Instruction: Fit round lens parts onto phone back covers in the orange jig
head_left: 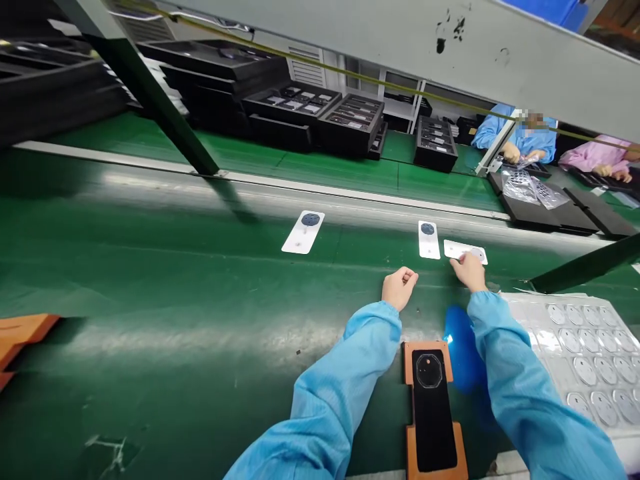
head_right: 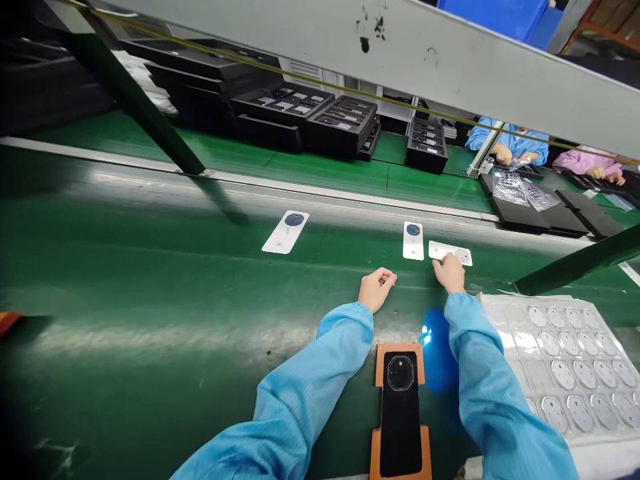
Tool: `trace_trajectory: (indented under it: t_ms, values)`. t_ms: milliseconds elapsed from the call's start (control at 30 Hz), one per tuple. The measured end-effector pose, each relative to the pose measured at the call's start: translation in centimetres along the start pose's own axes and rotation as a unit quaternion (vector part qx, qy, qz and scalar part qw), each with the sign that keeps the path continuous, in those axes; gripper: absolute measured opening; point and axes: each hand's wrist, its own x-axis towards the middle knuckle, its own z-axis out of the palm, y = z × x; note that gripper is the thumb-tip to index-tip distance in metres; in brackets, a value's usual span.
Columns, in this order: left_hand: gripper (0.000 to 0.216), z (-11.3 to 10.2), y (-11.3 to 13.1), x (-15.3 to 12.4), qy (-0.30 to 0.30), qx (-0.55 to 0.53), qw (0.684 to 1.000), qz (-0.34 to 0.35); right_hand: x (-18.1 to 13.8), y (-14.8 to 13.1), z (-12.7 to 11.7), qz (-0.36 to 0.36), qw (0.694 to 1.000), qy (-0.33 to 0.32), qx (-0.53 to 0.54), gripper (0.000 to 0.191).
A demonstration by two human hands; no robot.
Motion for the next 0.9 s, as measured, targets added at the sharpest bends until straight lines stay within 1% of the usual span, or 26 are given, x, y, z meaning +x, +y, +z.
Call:
trace_trajectory:
  t_ms: [100,167,233,300,400,467,533,600,633,700,733,767,800,833,867,900]
  values:
    - [0.018,-0.3,-0.2,-0.1,-0.002,0.016,1.000,0.009,0.6,-3.8,2.9,-0.040,0.998,-0.005,-0.055,0.043]
    - [0.019,-0.4,-0.5,-0.1,-0.001,0.022,1.000,0.011,1.2,-6.1,4.4,-0.045,0.996,-0.014,-0.079,0.050]
    - [0.021,-0.5,-0.8,0.0,0.001,0.025,1.000,0.012,1.8,-7.5,5.0,-0.041,0.994,-0.027,-0.097,0.046]
    - [0.022,-0.5,-1.0,0.1,0.002,0.028,0.999,0.017,2.0,-7.9,4.7,-0.040,0.992,-0.047,-0.111,0.038]
    - [0.023,-0.3,-1.1,0.1,0.008,0.043,0.998,0.033,1.8,-7.5,3.3,-0.057,0.987,-0.078,-0.130,0.038]
    - [0.024,-0.3,-0.8,0.2,0.020,0.063,0.997,0.048,1.3,-7.2,2.3,-0.084,0.982,-0.091,-0.143,0.040]
    - [0.022,-0.7,-0.1,0.2,0.042,0.092,0.993,0.068,0.6,-7.2,1.4,-0.130,0.975,-0.093,-0.152,0.041]
    - [0.018,-1.5,1.1,0.1,0.070,0.119,0.986,0.089,-0.9,-7.4,0.9,-0.190,0.966,-0.083,-0.156,0.038]
    - [0.021,-2.1,1.8,0.0,0.084,0.137,0.982,0.103,-1.9,-7.4,0.7,-0.222,0.959,-0.076,-0.156,0.034]
    - [0.045,-3.2,3.4,-0.4,0.112,0.201,0.963,0.140,-4.6,-7.0,0.3,-0.285,0.943,-0.067,-0.159,0.023]
    - [0.057,-3.6,4.1,-0.6,0.125,0.264,0.941,0.170,-6.2,-6.5,0.0,-0.314,0.933,-0.068,-0.162,0.019]
    - [0.062,-4.0,4.7,-0.7,0.130,0.325,0.915,0.199,-7.9,-5.8,-0.5,-0.342,0.922,-0.074,-0.165,0.017]
    - [0.061,-4.2,5.2,-0.8,0.120,0.359,0.897,0.227,-9.4,-4.9,-1.1,-0.365,0.912,-0.081,-0.168,0.016]
    - [0.053,-4.2,5.5,-0.8,0.092,0.370,0.890,0.251,-10.8,-3.9,-1.9,-0.381,0.904,-0.087,-0.172,0.014]
    - [0.040,-4.0,5.6,-0.7,0.036,0.361,0.893,0.268,-12.0,-2.8,-2.9,-0.386,0.901,-0.088,-0.178,0.013]
    - [0.030,-3.6,5.5,-0.7,-0.022,0.330,0.905,0.267,-12.9,-1.5,-4.2,-0.379,0.903,-0.080,-0.187,0.014]
